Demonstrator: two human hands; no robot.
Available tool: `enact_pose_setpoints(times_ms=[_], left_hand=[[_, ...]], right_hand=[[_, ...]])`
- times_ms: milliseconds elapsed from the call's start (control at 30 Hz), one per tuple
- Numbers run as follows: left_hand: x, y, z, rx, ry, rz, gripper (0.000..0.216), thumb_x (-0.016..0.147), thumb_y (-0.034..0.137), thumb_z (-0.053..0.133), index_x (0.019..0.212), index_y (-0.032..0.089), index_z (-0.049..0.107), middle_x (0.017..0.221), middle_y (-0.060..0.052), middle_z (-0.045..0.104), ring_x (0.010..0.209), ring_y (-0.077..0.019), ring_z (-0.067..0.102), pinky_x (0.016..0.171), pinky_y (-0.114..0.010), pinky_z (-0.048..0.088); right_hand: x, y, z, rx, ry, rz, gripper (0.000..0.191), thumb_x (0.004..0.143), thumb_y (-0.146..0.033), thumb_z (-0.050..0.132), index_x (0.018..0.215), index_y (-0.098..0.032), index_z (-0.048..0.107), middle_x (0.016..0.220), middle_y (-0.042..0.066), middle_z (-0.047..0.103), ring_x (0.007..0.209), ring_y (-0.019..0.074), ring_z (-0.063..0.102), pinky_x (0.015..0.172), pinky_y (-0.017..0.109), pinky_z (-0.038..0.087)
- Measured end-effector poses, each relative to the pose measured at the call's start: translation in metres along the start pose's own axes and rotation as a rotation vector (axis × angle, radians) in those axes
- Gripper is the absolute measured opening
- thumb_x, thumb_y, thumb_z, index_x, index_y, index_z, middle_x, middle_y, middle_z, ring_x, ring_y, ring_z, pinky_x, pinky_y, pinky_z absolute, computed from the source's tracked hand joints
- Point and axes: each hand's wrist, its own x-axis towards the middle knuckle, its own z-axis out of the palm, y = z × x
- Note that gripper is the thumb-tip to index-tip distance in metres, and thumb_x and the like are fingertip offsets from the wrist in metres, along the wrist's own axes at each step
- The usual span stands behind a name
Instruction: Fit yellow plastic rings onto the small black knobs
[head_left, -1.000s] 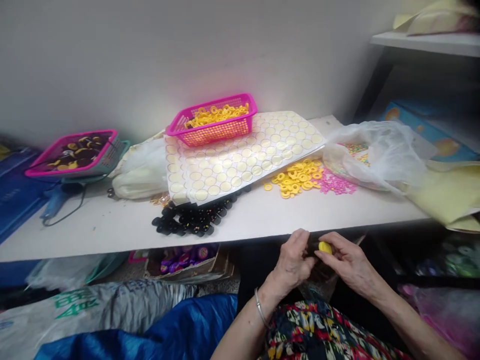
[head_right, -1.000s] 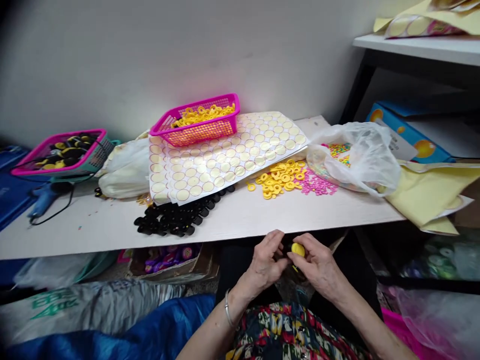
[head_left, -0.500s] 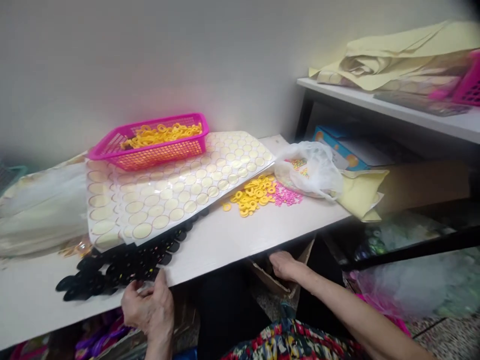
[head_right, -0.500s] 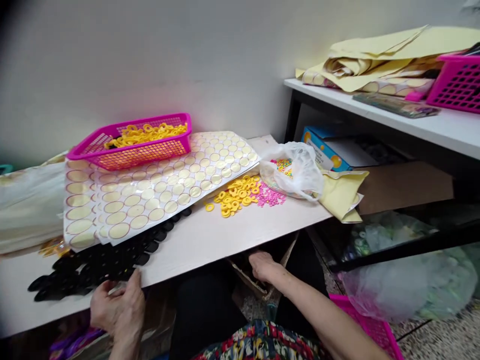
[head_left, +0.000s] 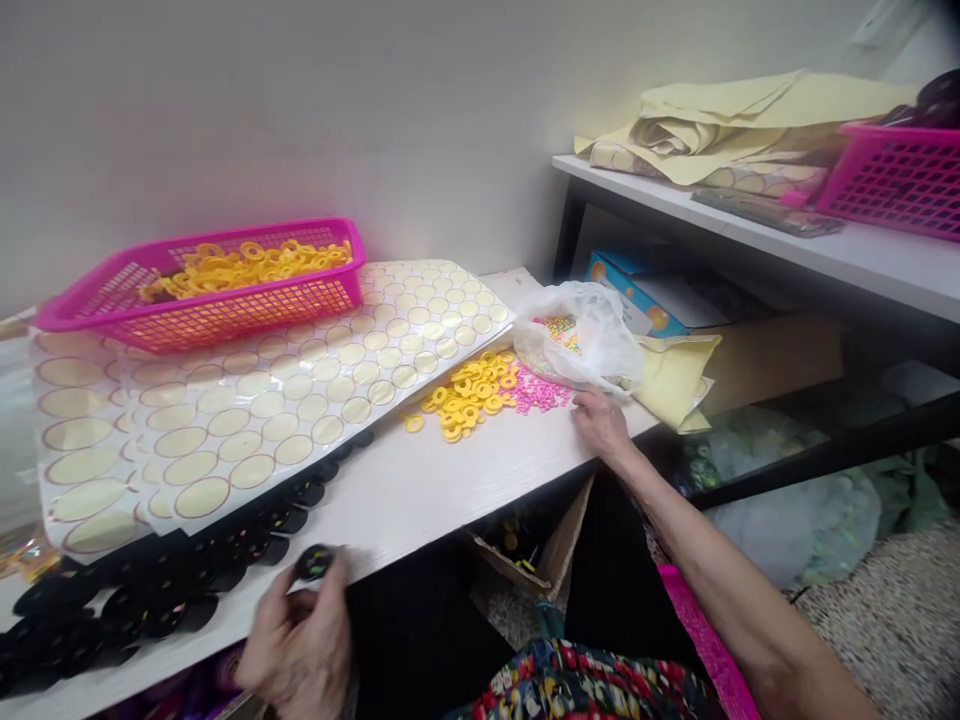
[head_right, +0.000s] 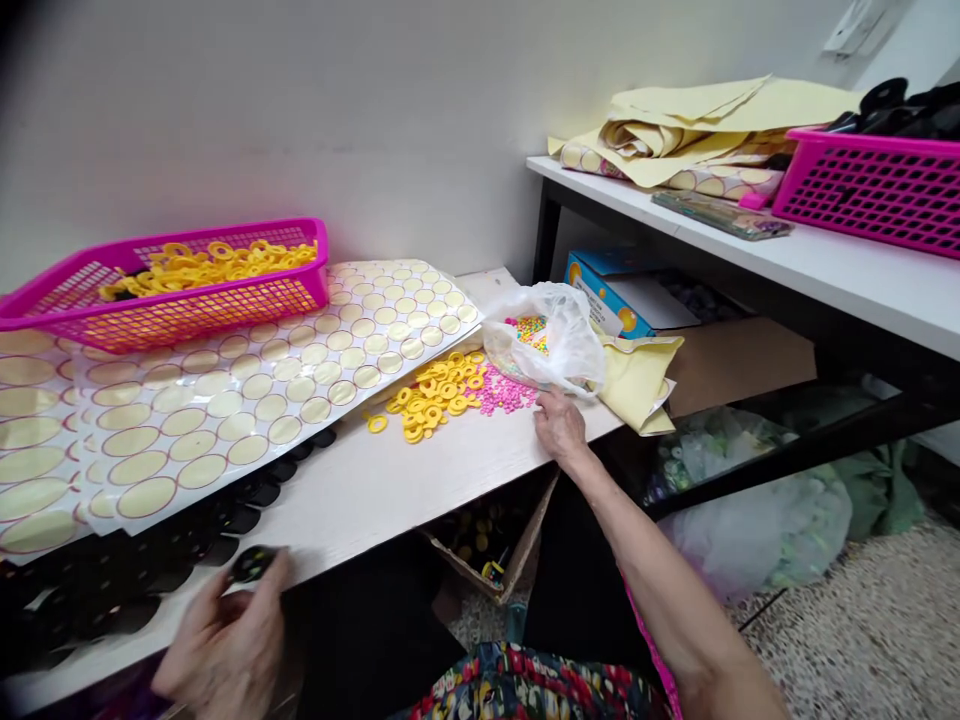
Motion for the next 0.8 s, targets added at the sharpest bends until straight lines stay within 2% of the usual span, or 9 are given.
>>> enact_pose_setpoints(times_ms=[100,233,333,400,467,567,800], left_hand=[[-0.022,0.024,0.031,-0.041,-0.138,0.104,0.038,0.061,0.045,0.066,0.089,0.019,0.063,0.058,0.005,0.050,0.050,-0.0104,0.044,0.050,-0.024,0.038],[-0.038,0.047,0.090,-0.196,-0.566,0.275,0.029,0.067,0.038,0.065,0.087,0.017,0.064,0.065,0.002,0.057,0.054,-0.0100,0.048,0.052,-0.023,0.042],[-0.043,0.061,0.131,-0.204,-0.691,0.402,0.026,0.067,0.032,0.066,0.088,0.017,0.063,0.071,0.000,0.059,0.062,-0.0116,0.052,0.059,-0.024,0.044],[-0.045,0.068,0.149,-0.191,-0.730,0.444,0.025,0.067,0.028,0.066,0.089,0.018,0.063,0.075,0.000,0.061,0.068,-0.0128,0.053,0.064,-0.025,0.045],[-0.046,0.072,0.159,-0.186,-0.754,0.452,0.025,0.067,0.026,0.066,0.090,0.018,0.062,0.079,-0.001,0.062,0.072,-0.0136,0.054,0.069,-0.027,0.045],[-0.047,0.074,0.163,-0.190,-0.775,0.437,0.027,0.067,0.027,0.066,0.092,0.018,0.061,0.081,-0.001,0.061,0.074,-0.0135,0.053,0.071,-0.027,0.044],[-0.048,0.073,0.162,-0.173,-0.807,0.379,0.031,0.067,0.029,0.068,0.095,0.018,0.062,0.081,-0.001,0.061,0.073,-0.0129,0.053,0.071,-0.027,0.044]], right_hand=[[0.014,0.013,0.010,-0.082,-0.044,-0.051,0.022,0.078,-0.018,0.044,0.086,-0.015,0.065,0.090,0.007,0.059,0.087,0.0186,0.054,0.077,0.029,0.040],[0.015,0.008,0.015,-0.213,-0.101,-0.122,0.023,0.084,-0.021,0.041,0.081,-0.017,0.064,0.095,0.008,0.059,0.093,0.0190,0.050,0.077,0.028,0.039],[0.013,0.001,0.012,-0.300,-0.120,-0.191,0.024,0.085,-0.016,0.038,0.083,-0.015,0.062,0.114,0.011,0.056,0.100,0.0210,0.047,0.081,0.029,0.036],[0.010,-0.003,0.007,-0.315,-0.168,-0.201,0.025,0.085,-0.014,0.036,0.086,-0.014,0.060,0.115,0.012,0.056,0.098,0.0208,0.048,0.080,0.028,0.035],[0.005,-0.007,0.003,-0.282,-0.268,-0.199,0.024,0.086,-0.016,0.036,0.087,-0.015,0.060,0.103,0.010,0.060,0.091,0.0192,0.052,0.075,0.027,0.035],[-0.001,-0.012,0.000,-0.235,-0.406,-0.191,0.021,0.086,-0.021,0.040,0.085,-0.016,0.060,0.090,0.007,0.062,0.082,0.0174,0.054,0.067,0.026,0.034],[0.005,-0.008,0.003,-0.103,-0.372,-0.035,0.016,0.080,-0.023,0.049,0.078,-0.016,0.063,0.084,0.004,0.064,0.080,0.0157,0.055,0.066,0.024,0.034]])
